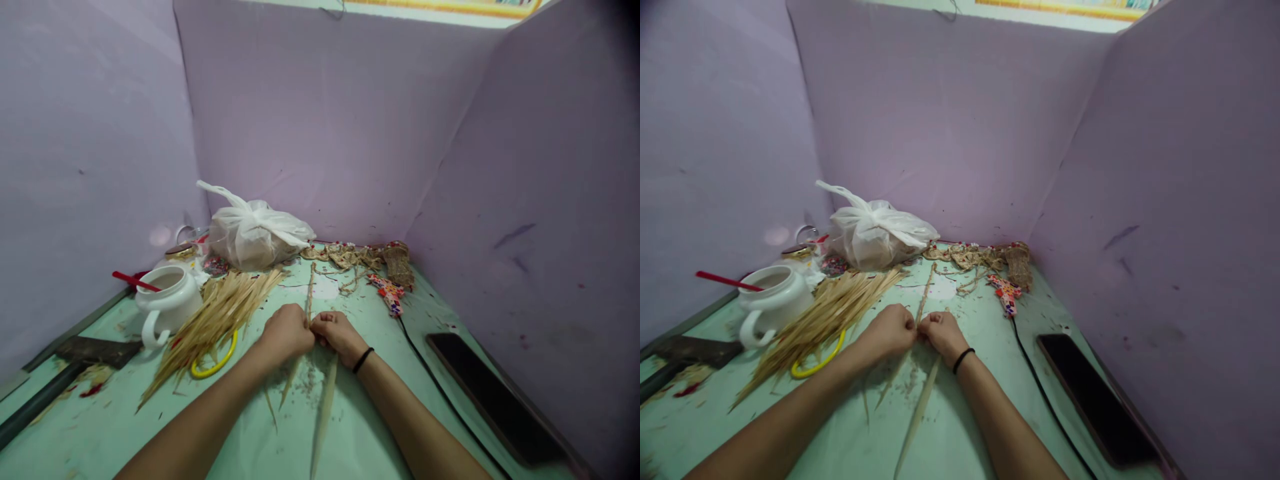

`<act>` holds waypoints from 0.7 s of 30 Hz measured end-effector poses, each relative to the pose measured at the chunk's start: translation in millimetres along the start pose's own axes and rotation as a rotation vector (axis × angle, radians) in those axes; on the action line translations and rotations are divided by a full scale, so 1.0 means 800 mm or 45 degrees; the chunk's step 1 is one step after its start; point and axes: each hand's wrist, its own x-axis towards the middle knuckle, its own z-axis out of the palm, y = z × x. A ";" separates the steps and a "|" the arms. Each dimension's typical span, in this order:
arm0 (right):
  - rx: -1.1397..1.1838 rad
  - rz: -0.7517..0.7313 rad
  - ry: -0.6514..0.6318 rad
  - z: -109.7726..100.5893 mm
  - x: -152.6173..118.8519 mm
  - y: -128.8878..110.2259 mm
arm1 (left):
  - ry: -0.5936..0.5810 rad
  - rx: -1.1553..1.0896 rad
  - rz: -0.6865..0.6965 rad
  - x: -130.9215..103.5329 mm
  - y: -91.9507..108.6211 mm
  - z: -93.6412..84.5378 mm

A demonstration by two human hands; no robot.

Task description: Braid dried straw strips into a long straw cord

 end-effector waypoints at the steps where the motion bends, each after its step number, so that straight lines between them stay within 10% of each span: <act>1: 0.030 0.006 0.002 0.000 0.001 0.001 | 0.037 0.044 -0.022 -0.007 0.008 0.005; 9: 0.162 0.019 -0.019 -0.004 0.004 0.007 | 0.045 -0.002 0.114 -0.021 0.022 0.009; 13: 0.134 0.067 -0.104 -0.008 0.001 0.001 | -0.001 -0.576 -0.193 0.010 -0.004 -0.009; 21: 0.155 0.061 -0.189 -0.011 0.003 0.001 | -0.513 -1.304 -0.438 0.027 -0.013 0.010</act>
